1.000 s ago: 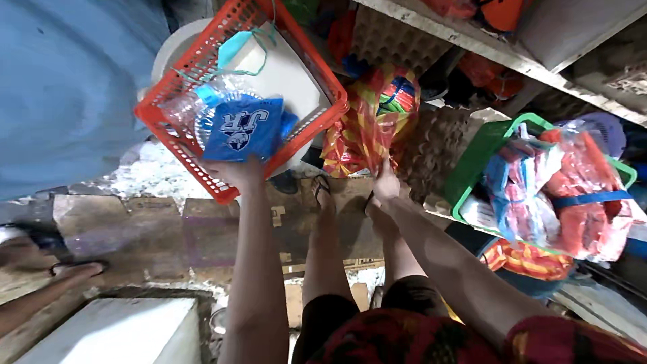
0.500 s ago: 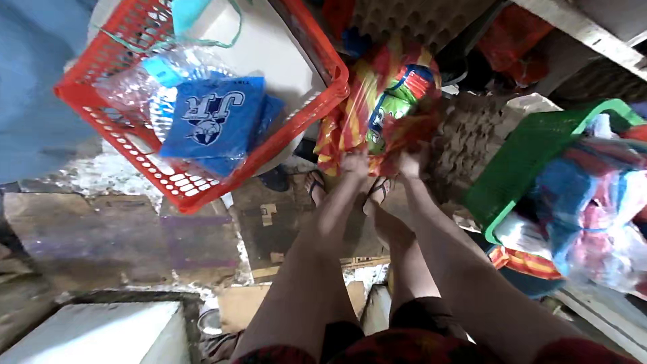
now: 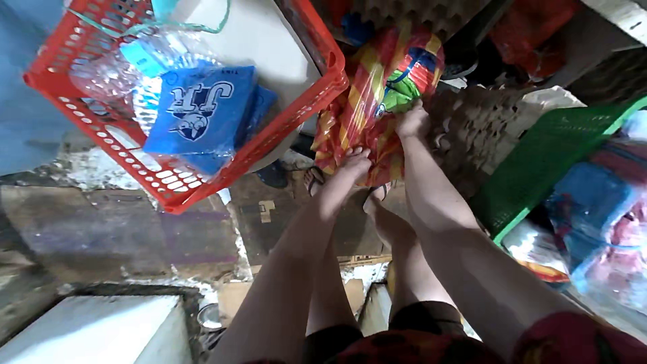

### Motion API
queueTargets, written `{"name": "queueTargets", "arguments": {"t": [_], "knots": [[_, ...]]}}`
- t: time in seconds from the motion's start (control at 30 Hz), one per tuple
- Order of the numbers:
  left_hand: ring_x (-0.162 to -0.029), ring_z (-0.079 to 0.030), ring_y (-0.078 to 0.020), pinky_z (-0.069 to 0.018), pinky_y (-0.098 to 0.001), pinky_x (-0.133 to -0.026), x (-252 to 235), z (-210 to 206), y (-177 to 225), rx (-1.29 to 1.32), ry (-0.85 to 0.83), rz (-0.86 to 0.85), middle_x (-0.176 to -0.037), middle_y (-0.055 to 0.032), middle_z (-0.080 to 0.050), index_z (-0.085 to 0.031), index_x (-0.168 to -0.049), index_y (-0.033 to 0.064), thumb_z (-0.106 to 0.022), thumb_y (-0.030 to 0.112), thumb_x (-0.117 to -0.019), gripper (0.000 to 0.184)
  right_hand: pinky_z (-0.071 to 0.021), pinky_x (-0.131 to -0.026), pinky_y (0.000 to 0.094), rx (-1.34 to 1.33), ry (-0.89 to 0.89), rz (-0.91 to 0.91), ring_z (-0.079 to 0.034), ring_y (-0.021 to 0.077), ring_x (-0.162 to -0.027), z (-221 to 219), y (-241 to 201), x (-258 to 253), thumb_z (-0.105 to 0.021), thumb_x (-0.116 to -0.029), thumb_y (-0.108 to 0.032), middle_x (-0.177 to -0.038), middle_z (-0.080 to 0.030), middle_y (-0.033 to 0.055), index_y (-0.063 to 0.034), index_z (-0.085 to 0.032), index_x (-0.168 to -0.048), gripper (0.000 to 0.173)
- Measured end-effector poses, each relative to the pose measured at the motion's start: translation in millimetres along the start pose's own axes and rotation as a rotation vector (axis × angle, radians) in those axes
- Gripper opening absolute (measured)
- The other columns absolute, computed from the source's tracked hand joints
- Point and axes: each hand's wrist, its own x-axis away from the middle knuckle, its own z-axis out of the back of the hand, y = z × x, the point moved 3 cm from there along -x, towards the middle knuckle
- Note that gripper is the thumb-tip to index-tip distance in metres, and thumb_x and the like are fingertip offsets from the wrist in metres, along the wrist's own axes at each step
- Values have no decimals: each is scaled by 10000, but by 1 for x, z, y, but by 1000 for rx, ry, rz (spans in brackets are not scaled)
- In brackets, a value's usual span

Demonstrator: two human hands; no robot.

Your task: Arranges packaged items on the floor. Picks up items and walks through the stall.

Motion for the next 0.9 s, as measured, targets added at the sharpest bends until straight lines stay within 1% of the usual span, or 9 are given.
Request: {"name": "queueTargets", "arguments": {"t": [0.07,0.17,0.23,0.3,0.4,0.47,0.6,0.77,0.9], "knots": [[-1383,-501,-347,-432,-560,-1117,1,-6,6,178,19,51,-1525,-137,-504,-688,-1252,24,-632,16,-930,327,-413,-1111,598,40,-56,94,-453,437,-1402,-4,1,1,-734,-924,-282,-1499,-473,273,-107,-558,-1459,590],[-1330,-559,-361,-458,-527,-1106,9,12,7,522,330,182,-1475,-219,-529,-551,-1420,14,-486,109,-1056,382,-345,-1177,563,19,-122,269,-381,442,-1447,-10,0,19,-737,-935,-259,-1519,-442,291,-59,-628,-1383,503],[-1310,-574,-353,-469,-490,-1104,7,30,3,627,598,215,-1442,-239,-543,-517,-1438,14,-478,162,-1076,393,-402,-1139,566,-60,-116,349,-443,439,-1397,-16,8,39,-738,-920,-193,-1488,-468,291,-55,-654,-1341,451],[-1383,-510,-350,-431,-477,-1151,-2,49,-2,663,696,199,-1525,-234,-467,-449,-1520,37,-505,195,-1076,474,-499,-1048,560,-70,-127,369,-534,409,-1317,-24,18,55,-715,-933,-180,-1471,-473,269,-98,-667,-1318,396],[-1368,-510,-361,-461,-468,-1118,-15,70,-12,610,714,262,-1543,-236,-423,-485,-1505,75,-650,326,-1013,577,-530,-976,597,26,-147,387,-564,412,-1282,-31,30,67,-693,-940,-195,-1431,-517,251,-140,-676,-1326,390],[-1365,-487,-387,-466,-470,-1107,-19,82,-17,562,696,330,-1537,-252,-389,-562,-1439,101,-744,392,-938,608,-506,-995,616,96,-166,433,-543,423,-1302,-30,34,68,-667,-957,-212,-1381,-576,231,-142,-683,-1308,358],[-1368,-451,-423,-441,-493,-1119,-26,102,-21,408,595,353,-1519,-274,-373,-646,-1343,100,-778,271,-910,484,-405,-1114,594,160,-175,539,-515,384,-1345,-29,38,67,-627,-990,-217,-1380,-624,148,-126,-690,-1299,328],[-1374,-423,-491,-473,-549,-1077,-32,116,-19,308,433,393,-1599,-308,-229,-517,-1453,51,-843,310,-841,740,-439,-1091,599,140,-174,498,-524,373,-1356,-32,40,67,-600,-1004,-212,-1388,-624,144,-115,-664,-1331,347],[-1317,-510,-469,-512,-525,-1044,-37,119,-12,272,387,418,-1615,-307,-212,-436,-1494,-14,-788,266,-892,752,-408,-1120,591,156,-162,491,-521,360,-1360,-32,37,69,-588,-1018,-244,-1360,-642,136,-118,-668,-1313,330]]}}
